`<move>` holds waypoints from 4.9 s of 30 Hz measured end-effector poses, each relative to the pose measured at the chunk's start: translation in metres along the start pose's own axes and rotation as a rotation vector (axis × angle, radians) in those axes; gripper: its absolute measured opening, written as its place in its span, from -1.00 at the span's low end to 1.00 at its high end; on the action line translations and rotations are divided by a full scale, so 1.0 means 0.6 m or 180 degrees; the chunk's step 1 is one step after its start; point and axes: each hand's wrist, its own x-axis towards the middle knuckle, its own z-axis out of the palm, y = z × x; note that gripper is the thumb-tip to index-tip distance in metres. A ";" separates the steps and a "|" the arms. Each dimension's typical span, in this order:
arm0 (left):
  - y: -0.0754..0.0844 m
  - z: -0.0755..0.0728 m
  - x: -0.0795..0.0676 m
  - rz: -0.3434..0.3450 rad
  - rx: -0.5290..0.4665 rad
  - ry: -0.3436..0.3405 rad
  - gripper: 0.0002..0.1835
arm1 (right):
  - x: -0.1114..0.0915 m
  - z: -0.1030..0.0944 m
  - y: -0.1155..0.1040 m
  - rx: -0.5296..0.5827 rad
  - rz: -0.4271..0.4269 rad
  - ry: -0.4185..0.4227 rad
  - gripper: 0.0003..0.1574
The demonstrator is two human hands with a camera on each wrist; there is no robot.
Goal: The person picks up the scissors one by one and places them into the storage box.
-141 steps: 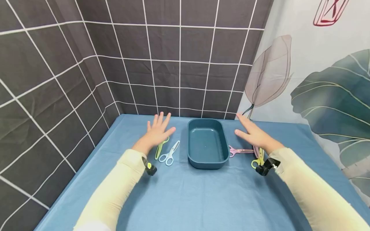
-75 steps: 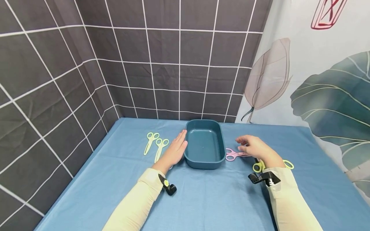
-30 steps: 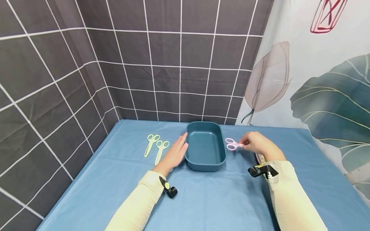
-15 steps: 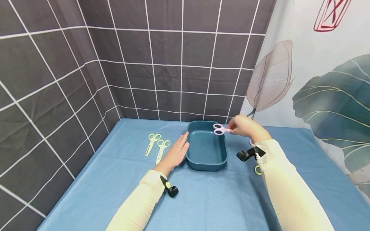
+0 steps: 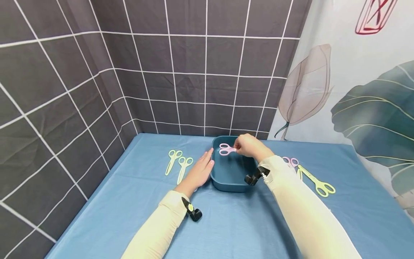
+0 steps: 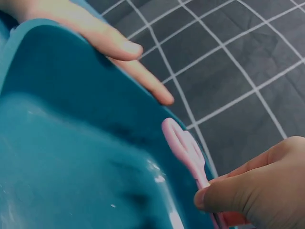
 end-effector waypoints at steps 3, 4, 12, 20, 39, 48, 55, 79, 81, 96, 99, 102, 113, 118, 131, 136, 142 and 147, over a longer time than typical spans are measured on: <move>0.001 0.000 -0.001 0.0012 -0.0007 -0.0003 -0.38 | 0.008 0.013 -0.005 -0.0030 -0.0033 0.0037 -0.92; 0.002 0.001 -0.001 0.0016 -0.0005 -0.0001 -0.38 | 0.009 0.016 -0.006 -0.0024 -0.0019 0.0037 -0.93; -0.002 0.004 0.002 0.0046 0.0012 0.0026 -0.39 | 0.020 0.032 -0.011 -0.0052 -0.0032 0.0063 -0.95; -0.006 0.006 0.004 -0.0016 0.0027 0.0013 -0.38 | 0.027 0.055 -0.004 -0.0007 -0.0087 0.0043 -0.90; -0.007 0.006 0.004 -0.0005 0.0007 0.0020 -0.39 | 0.032 0.084 0.007 -0.0004 0.0066 -0.0032 -0.89; -0.008 0.006 0.003 0.0040 0.0018 -0.0004 -0.38 | 0.037 0.089 0.007 0.0049 0.0124 -0.0062 -0.94; -0.004 0.004 0.004 0.0098 0.0036 -0.0046 -0.39 | 0.040 0.092 0.009 0.0063 0.0167 0.0016 -0.91; -0.003 0.006 0.005 0.0121 0.0008 -0.0069 -0.39 | 0.036 0.071 0.012 0.0033 0.0016 0.0169 -0.77; -0.003 0.005 0.005 0.0108 0.0003 -0.0067 -0.39 | 0.032 0.063 0.012 0.0020 -0.0063 0.0236 -0.71; -0.004 0.006 0.005 0.0107 0.0032 -0.0037 -0.41 | -0.035 0.008 0.062 -0.0268 -0.0204 0.0418 -0.70; -0.006 0.007 0.006 0.0089 0.0021 -0.0030 -0.41 | -0.049 0.000 0.081 -0.0275 -0.0251 0.0460 -0.73; -0.006 0.008 0.006 0.0076 0.0002 -0.0023 -0.41 | -0.063 -0.006 0.102 -0.0309 -0.0329 0.0483 -0.78; -0.001 0.005 0.004 0.0106 -0.0004 -0.0017 -0.41 | -0.121 -0.025 0.158 -0.0499 -0.0307 0.0285 -0.83; -0.002 0.005 0.005 0.0075 0.0026 -0.0015 -0.41 | -0.149 -0.032 0.184 -0.0459 -0.0353 0.0134 -0.79; -0.001 0.005 0.002 0.0084 -0.0013 -0.0004 -0.41 | -0.214 -0.008 0.232 -0.0786 -0.0800 -0.0206 -0.47; 0.000 0.005 0.001 0.0093 -0.0007 0.0007 -0.41 | -0.228 0.001 0.238 -0.0731 -0.0748 -0.0230 -0.51; 0.004 0.004 0.000 0.0076 -0.0006 -0.0013 -0.41 | -0.234 0.014 0.248 -0.0832 -0.0856 -0.0190 -0.63; 0.003 0.003 0.000 0.0105 -0.0015 -0.0006 -0.41 | -0.234 0.022 0.255 -0.1085 -0.1183 -0.0002 -0.66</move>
